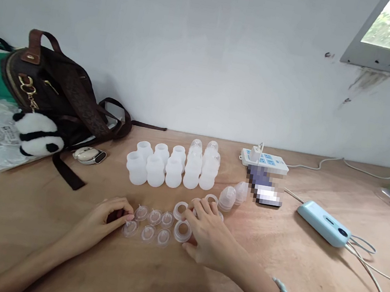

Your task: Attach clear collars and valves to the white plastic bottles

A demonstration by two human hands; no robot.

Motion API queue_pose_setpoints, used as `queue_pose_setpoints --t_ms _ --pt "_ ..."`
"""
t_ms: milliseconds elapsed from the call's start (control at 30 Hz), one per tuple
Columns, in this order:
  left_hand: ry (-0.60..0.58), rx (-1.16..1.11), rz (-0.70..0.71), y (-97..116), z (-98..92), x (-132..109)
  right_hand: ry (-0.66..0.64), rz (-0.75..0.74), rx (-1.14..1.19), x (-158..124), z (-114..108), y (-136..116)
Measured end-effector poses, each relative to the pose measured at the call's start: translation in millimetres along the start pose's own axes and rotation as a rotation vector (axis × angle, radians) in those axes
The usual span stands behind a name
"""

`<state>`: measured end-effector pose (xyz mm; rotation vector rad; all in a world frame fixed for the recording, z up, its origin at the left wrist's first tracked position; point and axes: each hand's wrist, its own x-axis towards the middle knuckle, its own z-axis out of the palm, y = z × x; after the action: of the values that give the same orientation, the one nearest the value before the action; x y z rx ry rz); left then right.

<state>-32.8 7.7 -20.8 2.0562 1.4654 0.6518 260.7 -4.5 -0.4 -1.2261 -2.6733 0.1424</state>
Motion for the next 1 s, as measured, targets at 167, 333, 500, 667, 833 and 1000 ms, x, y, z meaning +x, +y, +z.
queue_pose_setpoints --t_ms 167,333,500,667,833,1000 --pt "-0.011 -0.01 -0.009 2.1 -1.0 -0.9 0.043 -0.059 0.004 0.7 -1.0 -1.8" --pt "-0.019 -0.009 -0.005 2.0 -1.0 -1.4 0.037 -0.073 0.036 3.3 1.3 -0.3" --pt "-0.009 -0.015 0.002 0.5 -0.3 -1.0 0.035 -0.06 0.056 -3.5 2.1 -1.5" --pt "-0.008 -0.023 0.004 -0.4 0.2 -0.1 0.07 -0.069 0.109 -6.5 -6.2 0.5" --pt "-0.021 -0.022 0.007 -1.5 0.8 0.1 0.357 0.03 -0.021 20.9 -32.6 22.2" --pt "-0.062 -0.019 0.009 -0.5 -4.0 -2.7 0.533 0.096 -0.333 63.6 -53.5 43.3"
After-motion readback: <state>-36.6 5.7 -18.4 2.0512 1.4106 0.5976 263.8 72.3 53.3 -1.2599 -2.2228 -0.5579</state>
